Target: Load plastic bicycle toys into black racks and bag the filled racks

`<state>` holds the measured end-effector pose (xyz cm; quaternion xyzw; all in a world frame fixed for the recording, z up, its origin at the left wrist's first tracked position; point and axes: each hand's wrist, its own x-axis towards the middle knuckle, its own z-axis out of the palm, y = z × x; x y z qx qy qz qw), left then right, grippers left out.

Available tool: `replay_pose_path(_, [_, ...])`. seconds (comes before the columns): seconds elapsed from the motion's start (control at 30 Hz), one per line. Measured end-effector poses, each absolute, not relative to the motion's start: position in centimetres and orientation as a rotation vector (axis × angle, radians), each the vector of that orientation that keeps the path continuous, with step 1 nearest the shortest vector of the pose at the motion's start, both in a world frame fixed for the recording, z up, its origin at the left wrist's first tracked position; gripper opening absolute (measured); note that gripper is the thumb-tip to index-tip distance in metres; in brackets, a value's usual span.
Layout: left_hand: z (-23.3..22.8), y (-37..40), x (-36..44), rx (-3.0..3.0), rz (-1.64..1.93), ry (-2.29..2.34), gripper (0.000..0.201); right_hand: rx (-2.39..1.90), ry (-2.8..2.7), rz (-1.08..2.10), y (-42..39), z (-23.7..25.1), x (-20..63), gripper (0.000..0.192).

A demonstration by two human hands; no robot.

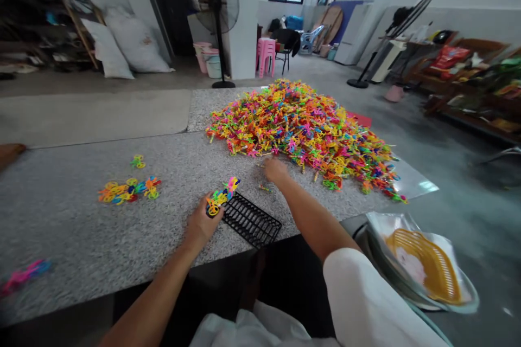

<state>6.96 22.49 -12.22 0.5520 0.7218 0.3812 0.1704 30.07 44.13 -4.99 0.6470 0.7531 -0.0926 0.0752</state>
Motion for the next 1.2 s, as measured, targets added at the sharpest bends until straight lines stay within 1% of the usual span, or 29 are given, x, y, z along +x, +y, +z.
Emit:
replay_pose_path(0.17, [-12.4,21.8,7.3,1.495,1.104,1.983,0.070,1.770,2.404,-0.289,41.7,-5.4,32.6,0.030])
replay_pose_path(0.27, [-12.1,20.7,6.3,1.517,1.124,1.773,0.079,1.708,2.414,-0.273,39.5,-6.4,35.0,0.025])
replay_pose_path(0.33, [-11.5,20.7,4.1,1.552,1.177,1.704,0.075,1.724,2.425,-0.209,38.9,-7.8,36.4,0.023])
replay_pose_path(0.37, [-11.0,21.1,2.5,1.564,1.189,1.775,0.069,1.738,2.461,-0.193,38.9,-8.5,37.0,0.024])
replay_pose_path(0.43, [-9.5,22.3,-1.5,1.523,1.151,2.158,0.055,1.731,2.581,-0.202,39.2,-9.7,37.4,0.027])
replay_pose_path(0.53, [-6.7,24.7,-7.3,1.450,0.838,2.562,0.045,1.737,2.677,-0.224,39.3,-9.9,36.7,0.024])
replay_pose_path(0.63, [-5.1,26.8,-10.9,1.211,0.637,2.619,0.038,1.856,2.658,-0.337,38.6,-9.1,35.4,0.020])
replay_pose_path(0.7, [-4.8,27.5,-12.0,1.131,0.632,2.582,0.035,2.000,2.645,-0.494,37.6,-8.6,34.7,0.018])
replay_pose_path(0.8, [-4.7,28.0,-12.8,1.038,0.724,2.546,0.028,2.239,2.626,-0.772,35.6,-8.0,34.5,0.012])
replay_pose_path(0.9, [-3.9,27.7,-13.4,0.940,0.916,2.504,0.024,2.299,2.628,-1.146,33.3,-7.3,34.8,0.018])
replay_pose_path(0.97, [-3.0,27.1,-13.4,0.871,1.074,2.435,0.025,2.242,2.616,-1.537,31.7,-6.7,34.5,0.027])
replay_pose_path(1.07, [-1.7,25.3,-11.4,0.814,1.259,2.247,0.026,2.065,2.534,-2.238,28.7,-5.5,32.5,0.044])
replay_pose_path(1.13, [-1.3,23.7,-8.4,0.762,1.392,1.994,0.023,1.864,2.463,-2.608,26.5,-4.6,30.2,0.050])
replay_pose_path(1.2, [-1.1,21.8,-4.5,0.572,1.550,1.526,0.020,1.608,2.398,-2.846,24.5,-3.6,27.5,0.048])
